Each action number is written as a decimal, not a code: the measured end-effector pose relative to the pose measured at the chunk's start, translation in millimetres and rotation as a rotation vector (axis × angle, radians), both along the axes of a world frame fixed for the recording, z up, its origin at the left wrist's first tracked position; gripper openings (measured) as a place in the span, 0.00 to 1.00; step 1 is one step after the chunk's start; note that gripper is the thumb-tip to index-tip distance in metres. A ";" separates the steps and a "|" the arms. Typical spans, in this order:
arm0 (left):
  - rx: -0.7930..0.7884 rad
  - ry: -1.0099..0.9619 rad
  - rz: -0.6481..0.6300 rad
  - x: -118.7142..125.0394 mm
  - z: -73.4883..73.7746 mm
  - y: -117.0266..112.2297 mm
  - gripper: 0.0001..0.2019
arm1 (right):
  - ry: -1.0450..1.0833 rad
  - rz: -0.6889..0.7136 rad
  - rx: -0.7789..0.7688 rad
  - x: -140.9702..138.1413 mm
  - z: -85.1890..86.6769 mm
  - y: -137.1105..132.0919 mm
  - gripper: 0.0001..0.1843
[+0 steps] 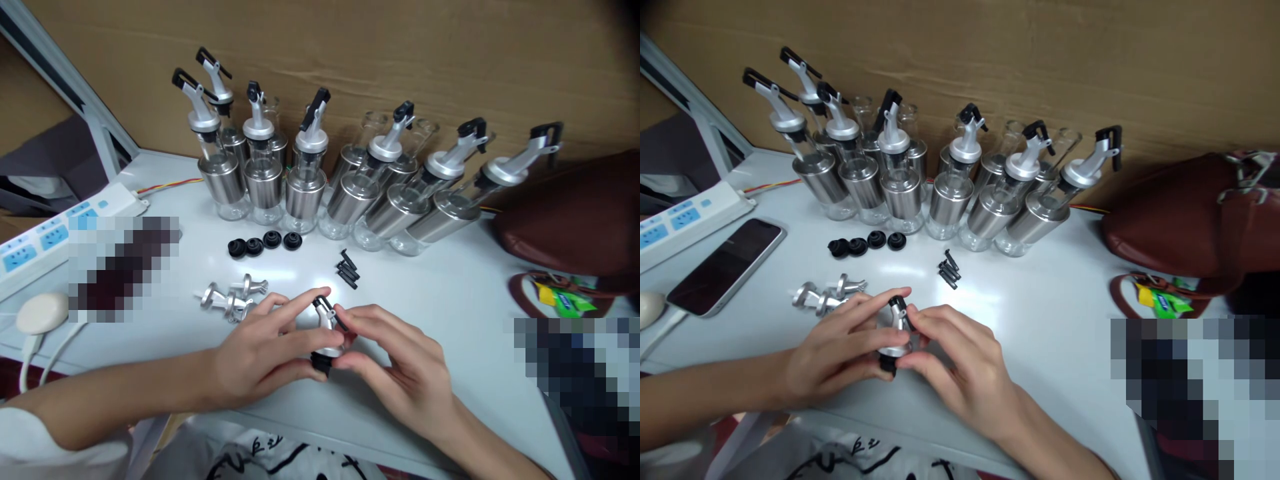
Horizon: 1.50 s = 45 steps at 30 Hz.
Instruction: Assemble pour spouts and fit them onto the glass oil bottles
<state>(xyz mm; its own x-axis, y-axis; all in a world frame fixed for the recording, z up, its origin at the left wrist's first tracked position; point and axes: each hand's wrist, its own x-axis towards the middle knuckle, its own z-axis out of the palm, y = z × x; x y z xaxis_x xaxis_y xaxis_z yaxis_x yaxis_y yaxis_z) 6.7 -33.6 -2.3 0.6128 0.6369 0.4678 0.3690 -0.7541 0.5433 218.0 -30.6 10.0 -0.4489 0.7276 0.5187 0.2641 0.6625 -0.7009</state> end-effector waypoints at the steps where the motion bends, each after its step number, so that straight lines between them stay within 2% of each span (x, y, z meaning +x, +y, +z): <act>1: -0.015 -0.008 -0.005 -0.1 -0.1 -0.2 0.12 | -0.006 0.003 0.013 0.0 0.0 -0.5 0.12; 4: -0.058 -0.033 -0.009 0.3 -0.2 -0.8 0.11 | -0.013 0.025 0.054 -0.4 0.4 -1.9 0.06; 8: -0.082 -0.070 -0.022 1.7 -1.0 -1.0 0.11 | -0.028 0.029 0.051 -1.2 0.8 -1.3 0.06; 13: -0.151 -0.213 0.040 2.8 -6.5 -1.3 0.15 | -0.079 -0.007 -0.054 -0.6 -0.9 0.9 0.05; 18: -0.172 -0.282 0.100 3.1 -10.2 -3.1 0.17 | -0.133 -0.012 -0.250 0.9 -4.2 -3.9 0.22; 20: -0.173 -0.264 0.094 2.9 -8.9 -3.9 0.15 | -0.090 -0.023 -0.299 0.4 -6.4 -6.4 0.24; 25: -0.179 -0.231 0.077 2.8 -6.0 -4.3 0.11 | -0.015 -0.041 -0.356 -0.9 -11.4 -8.6 0.19; 30: -0.121 -0.316 0.055 4.2 -10.0 -2.8 0.21 | 0.056 -0.005 -0.352 -3.2 -10.5 -7.1 0.11; 34: -0.219 -0.335 0.061 3.9 -13.1 -4.8 0.23 | 0.080 0.001 -0.298 -5.8 -6.2 -5.7 0.04; 39: -0.265 -0.386 0.093 3.2 -10.0 -6.9 0.18 | 0.196 -0.082 -0.419 -4.4 -5.9 -7.3 0.11; 43: -0.236 -0.334 0.118 4.4 -5.9 -5.1 0.14 | 0.210 -0.042 -0.541 -4.7 -7.5 -9.2 0.25; 45: -0.236 -0.336 0.106 5.2 -4.9 -4.5 0.13 | 0.203 -0.001 -0.587 -5.6 -7.7 -9.6 0.27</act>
<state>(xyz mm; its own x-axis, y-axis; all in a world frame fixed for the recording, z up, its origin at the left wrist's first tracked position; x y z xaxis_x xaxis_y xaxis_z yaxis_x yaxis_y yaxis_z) 11.9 -38.1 -7.1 0.3766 0.8015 0.4646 0.2104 -0.5624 0.7996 212.3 -40.2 2.3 -0.3824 0.9178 0.1071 0.0878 0.1515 -0.9846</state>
